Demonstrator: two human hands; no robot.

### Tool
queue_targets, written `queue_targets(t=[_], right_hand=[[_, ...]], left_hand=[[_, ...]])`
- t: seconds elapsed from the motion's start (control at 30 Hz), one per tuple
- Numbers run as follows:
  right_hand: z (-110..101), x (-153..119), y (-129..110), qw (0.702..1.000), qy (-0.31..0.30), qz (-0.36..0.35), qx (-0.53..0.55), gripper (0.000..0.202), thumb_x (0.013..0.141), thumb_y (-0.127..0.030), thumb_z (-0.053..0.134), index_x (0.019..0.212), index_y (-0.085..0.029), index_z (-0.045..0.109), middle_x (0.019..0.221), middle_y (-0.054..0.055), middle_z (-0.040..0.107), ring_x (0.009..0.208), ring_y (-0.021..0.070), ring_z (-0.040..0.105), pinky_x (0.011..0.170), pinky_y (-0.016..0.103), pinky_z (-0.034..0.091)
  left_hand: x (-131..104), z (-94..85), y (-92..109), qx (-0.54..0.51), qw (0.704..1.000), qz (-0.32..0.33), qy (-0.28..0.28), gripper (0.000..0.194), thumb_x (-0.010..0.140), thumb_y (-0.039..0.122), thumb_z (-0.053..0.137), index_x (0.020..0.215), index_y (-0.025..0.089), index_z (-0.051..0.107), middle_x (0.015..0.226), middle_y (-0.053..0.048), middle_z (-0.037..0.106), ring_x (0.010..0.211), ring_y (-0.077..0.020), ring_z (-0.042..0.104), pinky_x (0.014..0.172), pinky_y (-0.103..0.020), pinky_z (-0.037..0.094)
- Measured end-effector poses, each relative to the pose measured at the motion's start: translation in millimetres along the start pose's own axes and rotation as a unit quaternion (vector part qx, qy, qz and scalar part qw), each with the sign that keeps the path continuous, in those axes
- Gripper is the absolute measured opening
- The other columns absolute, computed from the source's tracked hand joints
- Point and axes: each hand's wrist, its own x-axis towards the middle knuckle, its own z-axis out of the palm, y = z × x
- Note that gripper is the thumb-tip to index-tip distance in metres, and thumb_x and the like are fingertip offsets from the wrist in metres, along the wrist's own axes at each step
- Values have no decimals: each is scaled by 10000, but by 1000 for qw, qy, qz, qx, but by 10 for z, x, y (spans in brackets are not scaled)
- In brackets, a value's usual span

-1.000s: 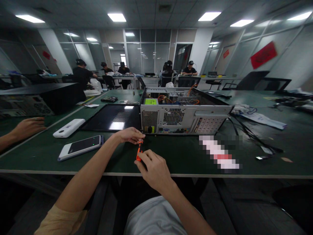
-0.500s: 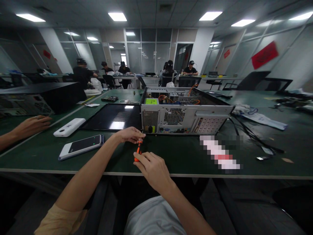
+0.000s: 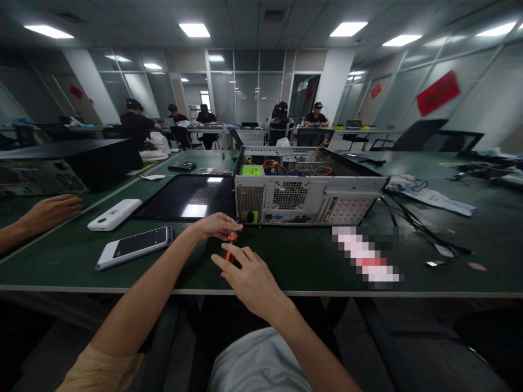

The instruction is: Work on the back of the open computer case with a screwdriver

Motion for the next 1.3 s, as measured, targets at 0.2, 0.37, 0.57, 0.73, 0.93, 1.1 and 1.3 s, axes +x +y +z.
queue_targets(t=[0.2,0.37,0.57,0.73,0.93,1.1,1.3], right_hand=[[56,52,68,999,-19,-32,33,250,953,-264,714,1199,-221,718,1308,70,718,1090,212,657,947,360,589],[83,41,42,998,-22,1,64,218,974,-263,683,1186,-218,711,1339,51,700,1121,203,674,959,326,586],[67,32,7,992,11,33,120,246,1008,-286,632,1231,-203,693,1368,63,684,1162,188,669,1043,332,548],[13,85,32,994,9,12,111,340,972,-296,685,1288,-178,644,1346,100,676,1186,230,641,1050,381,537],[11,189,178,995,-4,-63,71,341,936,-399,726,1162,-151,664,1252,125,696,1132,247,662,985,388,559],[7,191,239,993,34,-99,45,291,988,-411,652,1134,-162,686,1157,101,697,1033,201,694,840,288,573],[101,184,212,988,76,-107,84,309,1024,-384,605,1217,-145,637,1169,93,741,1050,184,720,891,269,560]], left_hand=[[42,-27,-41,12,1000,4,-4,473,560,522,958,784,157,758,663,-19,712,568,-94,627,554,-203,476],[30,-16,-33,17,1000,7,2,435,592,502,950,792,166,759,650,-19,709,556,-97,615,551,-206,468],[10,-4,4,1,1000,-8,11,464,570,501,959,824,162,770,668,-15,715,572,-98,619,562,-211,461],[-22,5,35,-23,1000,-9,-6,428,597,473,952,811,149,771,689,-27,726,597,-106,625,591,-224,468],[-36,4,30,-43,999,-8,-18,352,698,417,900,847,120,782,706,-50,732,608,-118,640,604,-233,473],[-40,-5,36,-71,997,-18,-18,249,783,339,830,858,105,784,758,-61,751,623,-122,652,627,-240,499],[-52,-2,54,-98,994,-31,-21,184,836,278,779,883,100,773,767,-64,752,607,-115,638,597,-226,496]])
